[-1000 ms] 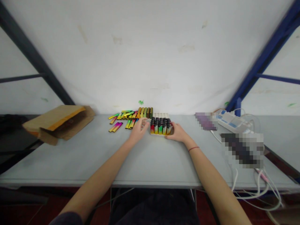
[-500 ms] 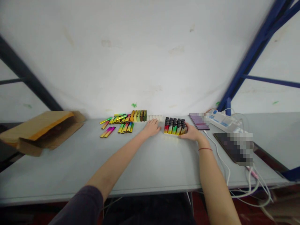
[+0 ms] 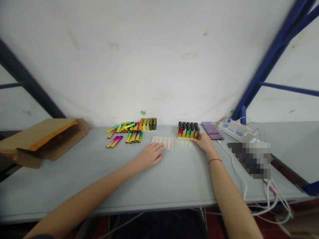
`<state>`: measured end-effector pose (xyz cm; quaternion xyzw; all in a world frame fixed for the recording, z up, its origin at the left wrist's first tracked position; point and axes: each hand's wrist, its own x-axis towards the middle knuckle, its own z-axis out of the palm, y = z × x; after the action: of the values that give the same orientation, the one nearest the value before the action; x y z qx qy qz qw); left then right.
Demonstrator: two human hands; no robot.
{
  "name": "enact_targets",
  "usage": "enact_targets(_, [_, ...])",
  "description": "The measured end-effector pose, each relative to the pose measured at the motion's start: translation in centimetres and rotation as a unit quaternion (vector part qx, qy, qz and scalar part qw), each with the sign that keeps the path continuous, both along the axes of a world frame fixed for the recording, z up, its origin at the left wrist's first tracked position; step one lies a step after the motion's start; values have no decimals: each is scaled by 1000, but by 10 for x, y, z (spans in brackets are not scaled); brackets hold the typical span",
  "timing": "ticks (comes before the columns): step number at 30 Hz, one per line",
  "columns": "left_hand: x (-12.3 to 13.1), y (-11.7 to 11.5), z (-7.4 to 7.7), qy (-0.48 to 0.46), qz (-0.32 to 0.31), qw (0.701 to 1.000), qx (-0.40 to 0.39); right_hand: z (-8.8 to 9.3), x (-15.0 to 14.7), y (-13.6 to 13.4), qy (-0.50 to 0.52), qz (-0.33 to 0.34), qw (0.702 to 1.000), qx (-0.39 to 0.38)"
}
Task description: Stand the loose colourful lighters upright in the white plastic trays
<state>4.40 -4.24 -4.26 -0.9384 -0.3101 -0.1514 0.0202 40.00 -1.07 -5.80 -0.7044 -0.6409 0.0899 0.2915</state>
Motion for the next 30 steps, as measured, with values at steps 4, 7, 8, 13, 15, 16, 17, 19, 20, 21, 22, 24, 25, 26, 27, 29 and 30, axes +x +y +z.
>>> enact_targets(4, [-9,2,-4,-44,-11,999,-20,0,-22,13,-40,16,999,4])
enact_targets(7, [-10,4,-6,-52,-24,998,-30,2,-46,27,-47,44,998,13])
enact_targets(8, [-10,5,-7,-53,-29,998,-32,3,-54,32,-46,54,997,11])
enact_targets(13, [-11,5,-9,-67,-41,996,-38,5,-93,57,-64,46,997,0])
enact_targets(15, [-11,5,-10,-74,-42,996,-39,5,-105,63,-74,41,996,7])
enact_targets(16, [-11,4,-10,-78,-42,995,-40,5,-111,65,-76,36,996,13])
enact_targets(17, [-11,4,-11,-81,-42,995,-41,6,-115,66,-79,28,996,16])
enact_targets(19, [-11,4,-10,-85,-41,995,-43,6,-123,68,-86,5,996,15])
enact_targets(20, [-10,4,-10,-85,-41,995,-43,6,-127,68,-89,-7,996,10])
enact_targets(21, [-10,4,-10,-84,-40,995,-43,6,-129,68,-91,-16,996,7])
enact_targets(22, [-10,4,-10,-83,-40,995,-43,6,-132,67,-91,-24,996,5])
enact_targets(24, [-9,5,-10,-85,-40,995,-43,5,-136,66,-91,-36,995,11])
enact_targets(25, [-9,5,-10,-88,-40,994,-43,5,-138,66,-90,-41,995,17])
enact_targets(26, [-9,5,-10,-90,-40,994,-43,5,-139,66,-89,-46,995,24])
enact_targets(27, [-9,5,-10,-91,-40,994,-42,5,-141,66,-87,-51,995,28])
enact_targets(29, [-9,4,-9,-85,-41,995,-36,5,-143,65,-71,-56,996,24])
enact_targets(30, [-10,3,-8,-78,-46,995,-32,6,-143,64,-57,-56,997,18])
